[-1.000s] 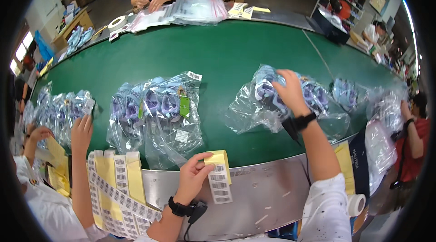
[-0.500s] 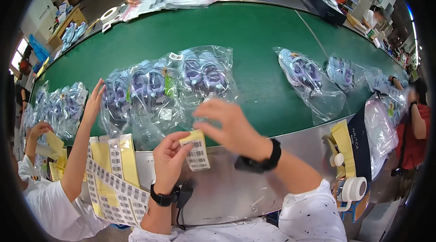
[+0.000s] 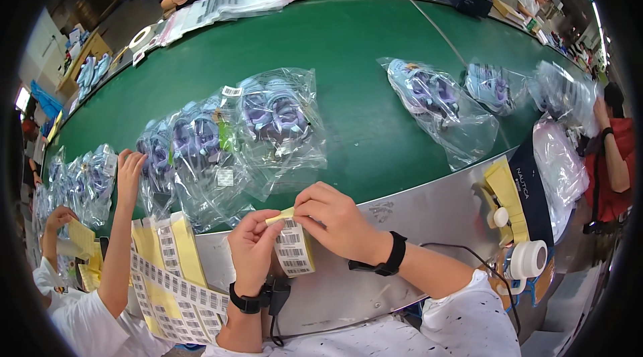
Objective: The person stands at a green conveyor belt in a warehouse, applying barcode stickers to clear plastic bags containing pairs of slippers. They peel individual labels from a sheet and affix them to the packaging, then move the labeled items along the belt. Coworkers are visible in the background performing similar tasks.
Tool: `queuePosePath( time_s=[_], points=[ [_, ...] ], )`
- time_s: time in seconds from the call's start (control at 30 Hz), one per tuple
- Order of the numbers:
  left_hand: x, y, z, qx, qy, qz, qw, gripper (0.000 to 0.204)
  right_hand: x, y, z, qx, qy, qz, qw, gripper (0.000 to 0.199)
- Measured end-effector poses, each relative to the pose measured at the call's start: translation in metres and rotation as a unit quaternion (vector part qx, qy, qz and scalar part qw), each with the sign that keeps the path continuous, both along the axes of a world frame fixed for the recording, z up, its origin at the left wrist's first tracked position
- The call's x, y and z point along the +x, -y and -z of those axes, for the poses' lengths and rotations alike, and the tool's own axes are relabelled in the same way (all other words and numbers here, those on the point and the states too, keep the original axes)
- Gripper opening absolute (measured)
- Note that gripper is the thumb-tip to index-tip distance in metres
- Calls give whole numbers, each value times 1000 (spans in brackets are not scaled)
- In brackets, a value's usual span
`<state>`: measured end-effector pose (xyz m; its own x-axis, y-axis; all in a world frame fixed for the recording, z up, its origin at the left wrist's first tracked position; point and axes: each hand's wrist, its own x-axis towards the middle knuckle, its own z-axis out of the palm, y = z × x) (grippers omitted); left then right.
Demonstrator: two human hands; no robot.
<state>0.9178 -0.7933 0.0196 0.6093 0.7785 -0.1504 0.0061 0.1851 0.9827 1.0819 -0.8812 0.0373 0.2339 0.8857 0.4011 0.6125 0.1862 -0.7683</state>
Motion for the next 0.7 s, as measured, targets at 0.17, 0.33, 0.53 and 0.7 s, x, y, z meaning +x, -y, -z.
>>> queuePosePath(
  time_s=[0.17,0.33,0.53,0.7],
  points=[
    [2,0,5,-3,-5,-11,1000,18,-1,-1,9,-1,4,-1,1000,10],
    [3,2,7,23,-47,-6,999,15,-3,-1,12,-15,-44,-5,999,7],
    [3,3,9,-37,-11,12,999,22,-6,-1,20,46,53,9,997,9],
    [7,1,10,-85,25,89,992,49,1,-7,15,62,189,5,980,13]
  ],
)
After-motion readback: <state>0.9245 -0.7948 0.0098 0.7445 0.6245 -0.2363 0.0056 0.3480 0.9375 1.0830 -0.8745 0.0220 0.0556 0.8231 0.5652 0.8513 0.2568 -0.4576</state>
